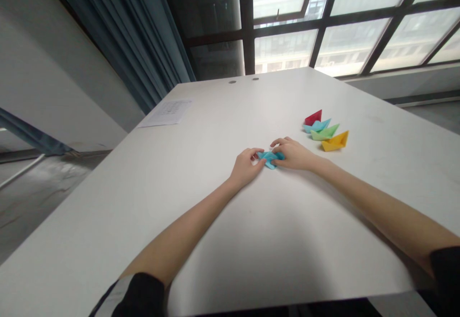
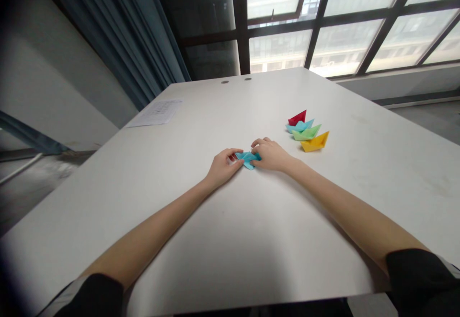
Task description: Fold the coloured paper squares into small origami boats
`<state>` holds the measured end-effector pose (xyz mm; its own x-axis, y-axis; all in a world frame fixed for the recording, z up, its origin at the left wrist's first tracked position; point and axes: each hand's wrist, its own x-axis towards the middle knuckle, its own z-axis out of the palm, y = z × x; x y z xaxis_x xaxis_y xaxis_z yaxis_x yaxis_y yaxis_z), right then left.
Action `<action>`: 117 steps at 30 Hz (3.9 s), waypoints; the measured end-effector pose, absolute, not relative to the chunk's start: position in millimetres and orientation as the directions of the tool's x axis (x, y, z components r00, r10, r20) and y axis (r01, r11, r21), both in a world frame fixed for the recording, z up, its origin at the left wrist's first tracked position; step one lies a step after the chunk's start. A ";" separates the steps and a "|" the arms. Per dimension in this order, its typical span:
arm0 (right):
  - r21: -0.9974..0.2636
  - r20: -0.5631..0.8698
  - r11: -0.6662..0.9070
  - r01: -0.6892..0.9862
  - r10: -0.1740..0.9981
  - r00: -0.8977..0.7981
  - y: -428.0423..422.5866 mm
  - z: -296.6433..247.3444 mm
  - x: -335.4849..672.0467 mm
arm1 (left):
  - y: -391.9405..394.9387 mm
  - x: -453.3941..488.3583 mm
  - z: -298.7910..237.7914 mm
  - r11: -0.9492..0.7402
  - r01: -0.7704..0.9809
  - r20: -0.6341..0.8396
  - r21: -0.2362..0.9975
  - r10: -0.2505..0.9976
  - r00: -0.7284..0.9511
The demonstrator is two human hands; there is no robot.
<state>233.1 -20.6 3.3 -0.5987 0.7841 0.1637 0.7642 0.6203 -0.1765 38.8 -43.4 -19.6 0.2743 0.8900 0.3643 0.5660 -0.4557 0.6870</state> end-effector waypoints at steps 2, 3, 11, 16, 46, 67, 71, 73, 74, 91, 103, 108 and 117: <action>-0.165 0.163 0.608 0.777 0.793 -0.586 -21.8 2.1 230.7 | -42.7 39.0 -19.7 -0.446 0.573 0.350 0.687 0.895 0.278; -0.162 0.165 0.605 0.780 0.796 -0.583 -22.4 1.9 229.8 | -42.4 39.1 -19.7 -0.441 0.573 0.343 0.691 0.897 0.277; -0.164 0.189 0.606 0.778 0.794 -0.578 -25.5 3.8 224.2 | -40.7 39.8 -20.7 -0.435 0.566 0.334 0.701 0.901 0.278; -0.148 0.183 0.586 0.797 0.808 -0.560 -24.8 3.0 221.3 | -40.1 39.1 -21.6 -0.455 0.559 0.342 0.693 0.891 0.299; -0.165 0.000 0.344 0.924 0.937 -0.349 -43.7 5.8 423.0 | -57.6 40.0 -13.4 -0.531 0.828 0.217 0.180 0.842 0.494; -0.150 -0.091 0.332 0.931 0.933 -0.347 -38.8 40.3 430.9 | -59.8 39.8 -8.9 -0.523 0.849 0.155 0.077 0.847 0.508; -0.135 -0.075 0.368 0.920 0.922 -0.380 -40.4 47.5 422.4 | -59.8 39.6 -9.3 -0.515 0.854 0.123 0.080 0.855 0.504; -0.149 -0.051 0.388 0.909 0.915 -0.399 -44.1 52.6 414.2 | -59.9 39.0 -10.0 -0.514 0.854 0.104 0.085 0.857 0.505; -0.158 -0.038 0.401 0.902 0.911 -0.412 -46.3 56.1 409.3 | -60.0 38.7 -10.3 -0.513 0.854 0.090 0.087 0.858 0.506; -0.318 0.027 0.664 0.677 0.720 -0.693 -47.9 0.3 269.0 | -63.6 -8.7 10.7 -0.650 0.757 -0.130 0.066 0.746 0.653; -0.207 0.066 0.653 0.728 0.752 -0.656 -52.1 -14.1 253.7 | -61.1 -9.8 2.7 -0.579 0.808 -0.099 0.108 0.803 0.588; -0.227 0.090 0.648 0.727 0.757 -0.647 -52.1 -13.0 254.1 | -61.5 -9.6 3.4 -0.581 0.806 -0.093 0.113 0.802 0.591; -0.252 0.094 0.637 0.728 0.765 -0.637 -52.7 -9.7 253.2 | -62.1 -7.7 5.5 -0.584 0.806 -0.089 0.101 0.801 0.592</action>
<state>253.2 -52.7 -9.7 -0.6372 0.7649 0.0938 0.7281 0.6375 -0.2520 -7.7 -62.1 5.5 0.5916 0.8013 -0.0887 0.8057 -0.5837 0.1006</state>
